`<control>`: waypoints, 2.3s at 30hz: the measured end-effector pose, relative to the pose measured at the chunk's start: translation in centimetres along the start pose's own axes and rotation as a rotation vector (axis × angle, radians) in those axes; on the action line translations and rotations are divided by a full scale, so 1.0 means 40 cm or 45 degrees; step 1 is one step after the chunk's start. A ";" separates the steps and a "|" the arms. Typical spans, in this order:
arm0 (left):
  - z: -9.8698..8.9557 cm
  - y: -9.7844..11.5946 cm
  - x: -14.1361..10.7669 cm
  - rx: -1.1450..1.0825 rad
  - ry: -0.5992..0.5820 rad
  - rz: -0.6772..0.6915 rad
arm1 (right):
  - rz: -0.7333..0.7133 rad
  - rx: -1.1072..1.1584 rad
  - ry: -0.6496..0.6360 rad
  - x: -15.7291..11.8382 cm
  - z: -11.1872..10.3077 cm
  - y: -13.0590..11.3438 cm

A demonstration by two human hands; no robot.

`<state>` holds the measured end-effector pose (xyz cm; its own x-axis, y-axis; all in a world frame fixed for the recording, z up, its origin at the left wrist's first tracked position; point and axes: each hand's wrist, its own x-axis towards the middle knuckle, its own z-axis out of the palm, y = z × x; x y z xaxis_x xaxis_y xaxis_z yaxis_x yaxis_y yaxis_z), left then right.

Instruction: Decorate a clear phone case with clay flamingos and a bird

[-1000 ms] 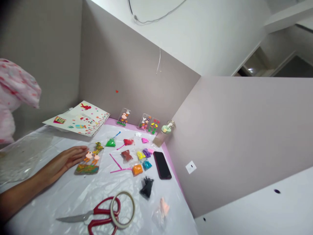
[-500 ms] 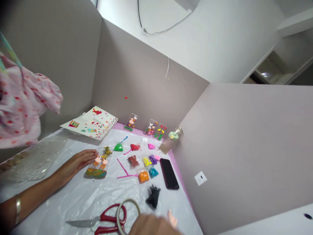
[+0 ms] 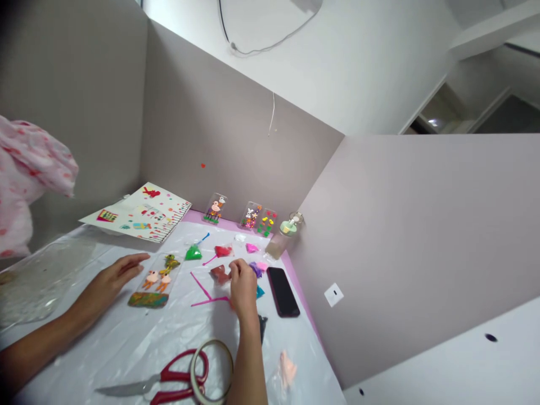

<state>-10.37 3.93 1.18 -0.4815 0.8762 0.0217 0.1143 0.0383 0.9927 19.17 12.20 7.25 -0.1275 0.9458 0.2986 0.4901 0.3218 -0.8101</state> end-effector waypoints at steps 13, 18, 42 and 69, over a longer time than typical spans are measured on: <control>0.003 0.024 -0.025 -0.003 0.127 0.079 | 0.083 -0.663 0.115 0.003 0.002 0.065; 0.005 0.030 -0.031 -0.008 0.122 0.083 | -0.044 -0.773 0.002 -0.015 0.081 0.070; 0.007 0.040 -0.040 0.031 0.063 0.125 | -0.325 -0.869 0.229 -0.009 0.124 0.084; 0.012 0.052 -0.054 0.047 0.032 0.114 | 0.403 -0.964 -0.402 -0.042 -0.103 0.041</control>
<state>-8.67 2.36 3.15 -0.4895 0.8646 0.1135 0.1893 -0.0217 0.9817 23.75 10.96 7.50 -0.0663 0.9896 -0.1274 0.9688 0.0333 -0.2456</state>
